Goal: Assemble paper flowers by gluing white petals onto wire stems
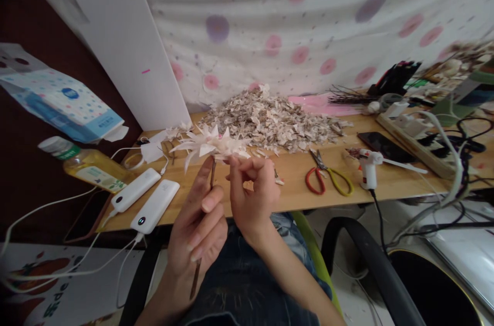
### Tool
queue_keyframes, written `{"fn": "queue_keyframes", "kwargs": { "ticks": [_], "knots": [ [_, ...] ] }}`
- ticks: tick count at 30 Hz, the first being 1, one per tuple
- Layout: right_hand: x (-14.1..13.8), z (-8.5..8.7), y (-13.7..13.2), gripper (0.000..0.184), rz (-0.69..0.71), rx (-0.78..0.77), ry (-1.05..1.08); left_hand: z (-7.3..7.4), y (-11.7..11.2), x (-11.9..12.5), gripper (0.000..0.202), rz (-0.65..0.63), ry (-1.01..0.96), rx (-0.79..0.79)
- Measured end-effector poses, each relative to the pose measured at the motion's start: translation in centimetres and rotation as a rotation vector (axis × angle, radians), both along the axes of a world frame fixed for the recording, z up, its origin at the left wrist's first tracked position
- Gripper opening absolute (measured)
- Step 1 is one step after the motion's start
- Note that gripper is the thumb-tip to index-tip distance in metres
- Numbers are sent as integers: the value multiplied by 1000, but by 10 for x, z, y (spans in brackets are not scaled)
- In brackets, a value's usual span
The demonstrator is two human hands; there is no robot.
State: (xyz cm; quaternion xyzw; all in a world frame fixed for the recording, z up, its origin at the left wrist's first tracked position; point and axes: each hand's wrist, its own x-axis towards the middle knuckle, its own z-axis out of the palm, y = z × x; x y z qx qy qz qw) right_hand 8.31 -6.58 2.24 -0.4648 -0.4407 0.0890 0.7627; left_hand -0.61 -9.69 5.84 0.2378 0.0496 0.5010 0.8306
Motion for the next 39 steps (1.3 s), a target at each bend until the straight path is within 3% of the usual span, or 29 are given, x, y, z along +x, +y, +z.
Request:
{"fn": "queue_keyframes", "kwargs": {
  "ticks": [11, 18, 24, 35, 39],
  "knots": [
    [3, -2, 4, 22, -15, 19, -96, 12, -4, -2, 27, 32, 119, -168],
    [6, 4, 4, 24, -27, 44, -135, -1, -3, -3, 26, -60, -35, -211],
    [8, 8, 2, 23, -37, 51, -196, -3, 1, -2, 24, -118, -36, -121],
    [12, 8, 0, 14, 81, 7, -161, -4, 4, -4, 17, -155, 6, 0],
    [11, 9, -1, 21, 116, 40, -81, -5, 4, -6, 20, -178, -25, -6]
  ]
}}
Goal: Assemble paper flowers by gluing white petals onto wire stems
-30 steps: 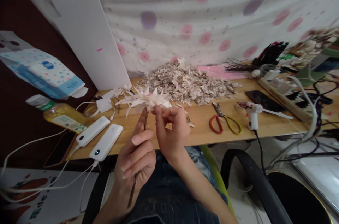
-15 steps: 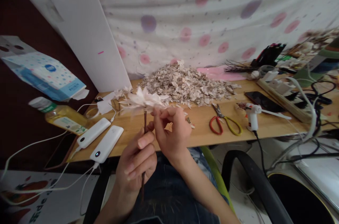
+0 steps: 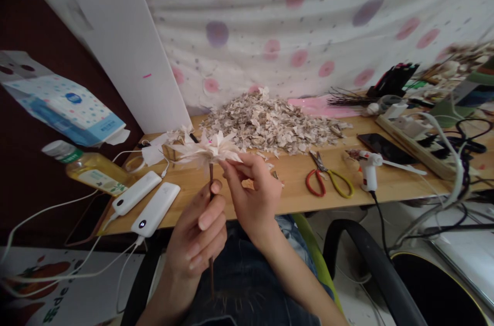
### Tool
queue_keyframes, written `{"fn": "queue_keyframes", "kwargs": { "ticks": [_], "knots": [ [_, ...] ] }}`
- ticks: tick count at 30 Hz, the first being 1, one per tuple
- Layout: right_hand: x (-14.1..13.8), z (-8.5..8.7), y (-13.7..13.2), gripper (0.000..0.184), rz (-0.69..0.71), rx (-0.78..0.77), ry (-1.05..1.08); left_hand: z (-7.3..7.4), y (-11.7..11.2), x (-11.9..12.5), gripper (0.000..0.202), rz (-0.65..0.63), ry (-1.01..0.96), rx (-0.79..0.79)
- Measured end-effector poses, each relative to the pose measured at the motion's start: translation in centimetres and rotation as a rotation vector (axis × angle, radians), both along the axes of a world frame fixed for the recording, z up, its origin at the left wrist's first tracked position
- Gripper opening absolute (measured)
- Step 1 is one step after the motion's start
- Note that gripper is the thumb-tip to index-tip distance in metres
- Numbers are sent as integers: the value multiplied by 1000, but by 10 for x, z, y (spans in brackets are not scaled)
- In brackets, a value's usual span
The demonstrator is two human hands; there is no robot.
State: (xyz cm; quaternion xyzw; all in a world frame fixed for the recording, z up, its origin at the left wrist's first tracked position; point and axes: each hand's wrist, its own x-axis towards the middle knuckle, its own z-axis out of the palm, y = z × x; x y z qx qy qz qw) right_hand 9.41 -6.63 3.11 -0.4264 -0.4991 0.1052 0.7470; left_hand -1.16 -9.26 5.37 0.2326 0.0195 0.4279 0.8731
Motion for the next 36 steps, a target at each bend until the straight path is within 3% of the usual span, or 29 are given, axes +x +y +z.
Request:
{"fn": "queue_keyframes", "kwargs": {
  "ticks": [10, 20, 26, 36],
  "knots": [
    [-1, 0, -2, 18, -32, -30, -18, 1, -1, 0, 12, 18, 52, -124],
    [3, 8, -3, 19, -97, 67, -151, 5, 2, -5, 9, -46, 51, -184],
    [0, 5, -1, 17, -150, 88, -188, 1, 3, -2, 21, -26, 78, -229],
    [-2, -3, -1, 15, -153, 72, -97, -3, 3, -4, 11, -88, -94, -296]
  ]
}}
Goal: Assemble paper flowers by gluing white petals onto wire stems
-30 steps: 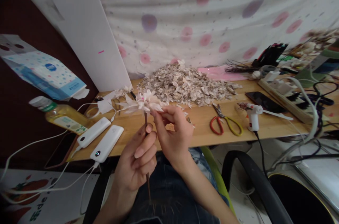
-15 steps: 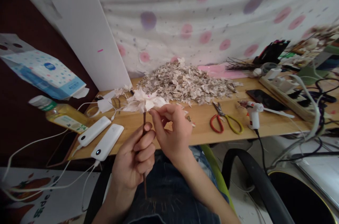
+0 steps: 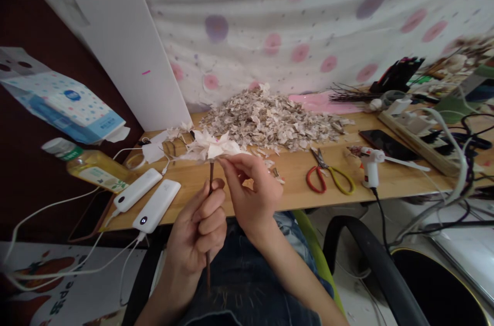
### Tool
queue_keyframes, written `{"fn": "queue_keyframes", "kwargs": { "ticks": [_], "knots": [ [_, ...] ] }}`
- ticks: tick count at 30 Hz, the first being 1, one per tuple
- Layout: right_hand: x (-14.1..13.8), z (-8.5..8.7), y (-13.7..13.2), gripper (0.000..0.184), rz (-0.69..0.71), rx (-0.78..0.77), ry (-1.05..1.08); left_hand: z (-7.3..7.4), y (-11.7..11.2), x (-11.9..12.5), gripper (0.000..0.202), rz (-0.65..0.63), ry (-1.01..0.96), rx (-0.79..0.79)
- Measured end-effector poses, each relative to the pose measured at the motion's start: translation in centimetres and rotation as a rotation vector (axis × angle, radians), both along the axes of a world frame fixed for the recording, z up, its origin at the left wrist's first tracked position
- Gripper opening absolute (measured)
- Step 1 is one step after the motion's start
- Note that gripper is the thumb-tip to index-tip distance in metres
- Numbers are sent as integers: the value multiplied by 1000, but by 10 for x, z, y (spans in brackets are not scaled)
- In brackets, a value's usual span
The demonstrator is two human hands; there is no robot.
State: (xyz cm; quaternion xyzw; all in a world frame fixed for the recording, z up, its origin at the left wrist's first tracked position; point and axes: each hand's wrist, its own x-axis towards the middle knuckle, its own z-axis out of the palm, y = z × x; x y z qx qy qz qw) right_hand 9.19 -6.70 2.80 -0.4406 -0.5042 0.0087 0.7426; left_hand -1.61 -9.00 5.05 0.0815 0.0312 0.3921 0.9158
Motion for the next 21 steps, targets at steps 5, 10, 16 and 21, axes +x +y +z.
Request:
{"fn": "queue_keyframes", "kwargs": {
  "ticks": [5, 10, 16, 21],
  "knots": [
    [-1, 1, 0, 11, -50, -6, -67, 2, -1, 1, 24, -13, -142, -72],
    [2, 3, 0, 12, -138, 34, -182, 2, -3, 1, 28, -36, -239, -109],
    [7, 6, -1, 24, -83, 100, -307, 3, -4, 0, 32, -42, -271, -144],
    [10, 7, 0, 28, -116, 114, -360, 2, -5, -1, 29, -6, -235, -165]
  ]
}}
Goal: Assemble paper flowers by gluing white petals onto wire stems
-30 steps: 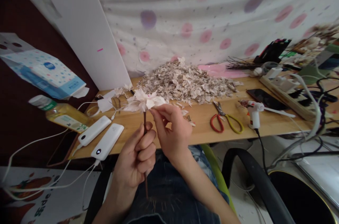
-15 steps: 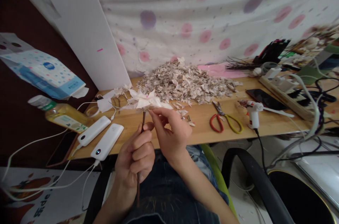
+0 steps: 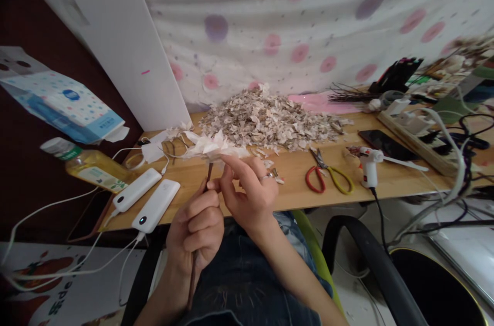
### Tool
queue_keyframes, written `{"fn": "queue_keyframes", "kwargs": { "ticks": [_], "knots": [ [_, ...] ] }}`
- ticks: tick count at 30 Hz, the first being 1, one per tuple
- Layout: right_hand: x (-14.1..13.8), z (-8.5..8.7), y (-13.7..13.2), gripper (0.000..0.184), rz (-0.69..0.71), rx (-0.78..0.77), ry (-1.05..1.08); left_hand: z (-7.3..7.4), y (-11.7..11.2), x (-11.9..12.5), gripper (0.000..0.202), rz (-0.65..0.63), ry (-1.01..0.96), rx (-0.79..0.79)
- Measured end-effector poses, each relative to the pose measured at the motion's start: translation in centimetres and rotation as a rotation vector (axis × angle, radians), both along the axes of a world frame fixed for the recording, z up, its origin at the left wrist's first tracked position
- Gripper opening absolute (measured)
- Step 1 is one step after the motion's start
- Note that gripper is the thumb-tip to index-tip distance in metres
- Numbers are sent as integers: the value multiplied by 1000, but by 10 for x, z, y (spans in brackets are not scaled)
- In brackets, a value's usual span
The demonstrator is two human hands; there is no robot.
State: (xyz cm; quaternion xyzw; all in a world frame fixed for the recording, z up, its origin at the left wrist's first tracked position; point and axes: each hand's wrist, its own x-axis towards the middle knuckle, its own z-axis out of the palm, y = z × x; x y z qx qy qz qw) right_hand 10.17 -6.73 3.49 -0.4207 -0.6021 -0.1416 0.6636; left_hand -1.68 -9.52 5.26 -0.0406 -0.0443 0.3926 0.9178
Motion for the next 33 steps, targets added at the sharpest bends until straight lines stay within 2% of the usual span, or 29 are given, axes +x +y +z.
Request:
{"fn": "queue_keyframes", "kwargs": {
  "ticks": [8, 23, 28, 33],
  "knots": [
    [4, -3, -1, 26, -87, 52, -9, 5, -2, 2, 27, 53, 78, -9],
    [3, -7, 0, 26, -33, 25, -37, 4, -2, -3, 20, 49, -12, 16],
    [2, -7, -4, 24, -39, 9, -24, 2, -2, -2, 22, 98, 112, 55],
    [1, -9, -7, 23, -53, -3, -34, 1, 0, 1, 27, 180, 293, 188]
  ]
}}
